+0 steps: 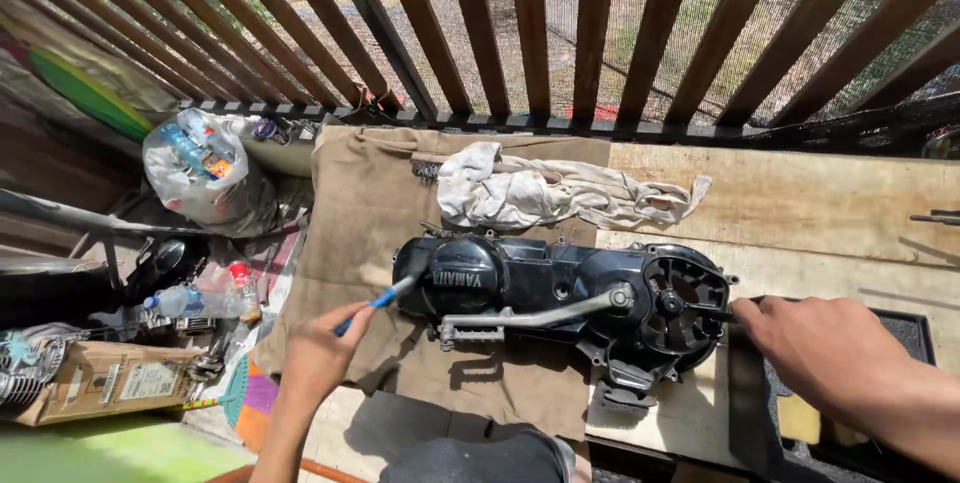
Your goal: Cleaning a motorcycle CVT cover using a brush and a thin scraping tool to remove dirt and debris.
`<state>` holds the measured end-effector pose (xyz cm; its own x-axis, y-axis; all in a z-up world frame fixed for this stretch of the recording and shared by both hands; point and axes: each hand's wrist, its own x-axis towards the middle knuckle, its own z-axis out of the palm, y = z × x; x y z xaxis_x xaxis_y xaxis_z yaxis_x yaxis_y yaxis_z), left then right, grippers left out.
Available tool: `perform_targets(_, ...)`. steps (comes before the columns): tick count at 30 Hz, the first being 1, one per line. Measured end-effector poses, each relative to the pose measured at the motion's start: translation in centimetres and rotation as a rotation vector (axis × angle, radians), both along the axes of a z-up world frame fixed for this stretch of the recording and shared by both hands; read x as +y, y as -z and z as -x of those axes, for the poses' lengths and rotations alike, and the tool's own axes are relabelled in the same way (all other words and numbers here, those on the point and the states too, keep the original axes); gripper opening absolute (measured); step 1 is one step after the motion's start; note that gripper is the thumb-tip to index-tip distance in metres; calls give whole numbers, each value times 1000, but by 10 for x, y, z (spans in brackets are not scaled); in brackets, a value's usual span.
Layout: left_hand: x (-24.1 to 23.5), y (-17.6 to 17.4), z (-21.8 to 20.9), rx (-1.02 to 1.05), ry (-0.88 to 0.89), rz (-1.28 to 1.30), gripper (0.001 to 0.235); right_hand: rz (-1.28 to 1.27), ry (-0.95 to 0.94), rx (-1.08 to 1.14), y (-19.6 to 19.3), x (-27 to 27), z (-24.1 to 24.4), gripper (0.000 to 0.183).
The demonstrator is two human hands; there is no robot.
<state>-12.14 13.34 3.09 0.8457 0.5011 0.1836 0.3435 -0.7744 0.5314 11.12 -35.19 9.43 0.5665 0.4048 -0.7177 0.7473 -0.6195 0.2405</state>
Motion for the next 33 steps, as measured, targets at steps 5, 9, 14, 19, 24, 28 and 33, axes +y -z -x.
perform_targets(5, -12, 28, 29, 174, -225, 60, 28, -64, -66, -41, 7, -1, -2, 35)
perform_targets(9, -12, 63, 31, 92, -341, -152, 28, -69, -56, -39, 12, -1, -2, 35)
perform_targets(14, -26, 80, 7, -189, -280, 31, 27, -90, -26, -23, 11, -3, -5, 30)
perform_targets(19, -44, 42, 7, -143, -218, 473, 23, -101, -39, -31, 14, -7, -1, 32)
perform_targets(24, -70, -18, -10, 87, -188, -145, 22, -127, -37, -42, 13, -6, -1, 30)
perform_targets(28, -71, -32, -24, -81, -4, -253, 21, -142, -6, -65, -5, 3, 2, 29)
perform_targets(33, -76, -28, -30, -32, -34, -101, 17, 30, -26, 12, 13, -6, 2, 50)
